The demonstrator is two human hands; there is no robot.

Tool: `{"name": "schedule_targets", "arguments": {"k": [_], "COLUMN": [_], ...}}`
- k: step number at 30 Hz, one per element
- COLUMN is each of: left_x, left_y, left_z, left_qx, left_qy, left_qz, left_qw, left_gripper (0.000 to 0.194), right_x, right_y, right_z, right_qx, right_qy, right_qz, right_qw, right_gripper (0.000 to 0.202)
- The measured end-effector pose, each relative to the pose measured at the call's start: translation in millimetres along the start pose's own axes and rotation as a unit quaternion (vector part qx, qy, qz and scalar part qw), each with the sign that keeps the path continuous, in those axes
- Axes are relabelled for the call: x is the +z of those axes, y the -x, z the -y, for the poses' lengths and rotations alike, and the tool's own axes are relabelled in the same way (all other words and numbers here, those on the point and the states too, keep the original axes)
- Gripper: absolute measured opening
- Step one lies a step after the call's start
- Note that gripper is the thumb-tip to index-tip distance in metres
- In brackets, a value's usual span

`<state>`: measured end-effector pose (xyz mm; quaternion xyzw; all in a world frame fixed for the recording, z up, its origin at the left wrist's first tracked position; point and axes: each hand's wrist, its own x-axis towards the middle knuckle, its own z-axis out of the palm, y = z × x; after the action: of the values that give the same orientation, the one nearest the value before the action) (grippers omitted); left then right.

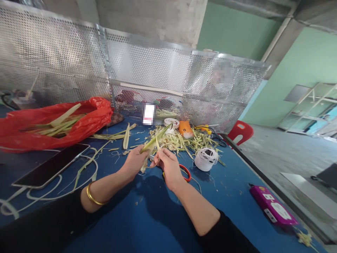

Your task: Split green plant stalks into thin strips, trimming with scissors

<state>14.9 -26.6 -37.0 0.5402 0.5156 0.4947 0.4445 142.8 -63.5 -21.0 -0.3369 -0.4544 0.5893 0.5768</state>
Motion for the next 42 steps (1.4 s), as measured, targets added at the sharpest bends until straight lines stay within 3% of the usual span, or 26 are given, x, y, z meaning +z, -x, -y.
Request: {"name": "schedule_targets", "arguments": {"k": [8,14,20,23,27,34,38,42], "left_x": [-7.2,-6.0,-3.1,-2.8,-2.4,-4.2,-4.4,-4.1], "left_y": [-6,-1,11,14,14,13,14,16], "left_z": [3,-3,-11,-14,-15,-17,-18,-19], "left_qx": [0.054,0.014,0.125,0.134,0.130,0.141,0.150,0.148], "left_qy": [-0.062,-0.099,-0.205,-0.238,-0.239,-0.220,-0.235,-0.243], "left_qz": [-0.013,0.060,0.096,0.107,0.110,0.067,0.067,0.074], "left_qw": [0.996,0.993,0.966,0.956,0.956,0.963,0.958,0.956], "left_gripper": [0.015,0.017,0.017,0.018,0.019,0.014,0.015,0.015], "right_x": [3,-1,-9,-13,-12,2,-1,-4], "right_y": [4,0,-5,-8,-9,-2,-2,-5], "right_z": [11,12,5,3,3,8,8,6], "right_qx": [0.025,0.033,0.051,0.040,0.023,0.033,0.045,0.045], "right_qy": [-0.038,0.022,0.131,0.151,0.151,0.133,0.121,0.115], "right_qz": [-0.015,-0.048,-0.113,-0.136,-0.126,-0.054,-0.084,-0.101], "right_qw": [0.999,0.998,0.984,0.978,0.980,0.989,0.988,0.987], "right_gripper": [0.029,0.035,0.040,0.033,0.021,0.017,0.031,0.033]}}
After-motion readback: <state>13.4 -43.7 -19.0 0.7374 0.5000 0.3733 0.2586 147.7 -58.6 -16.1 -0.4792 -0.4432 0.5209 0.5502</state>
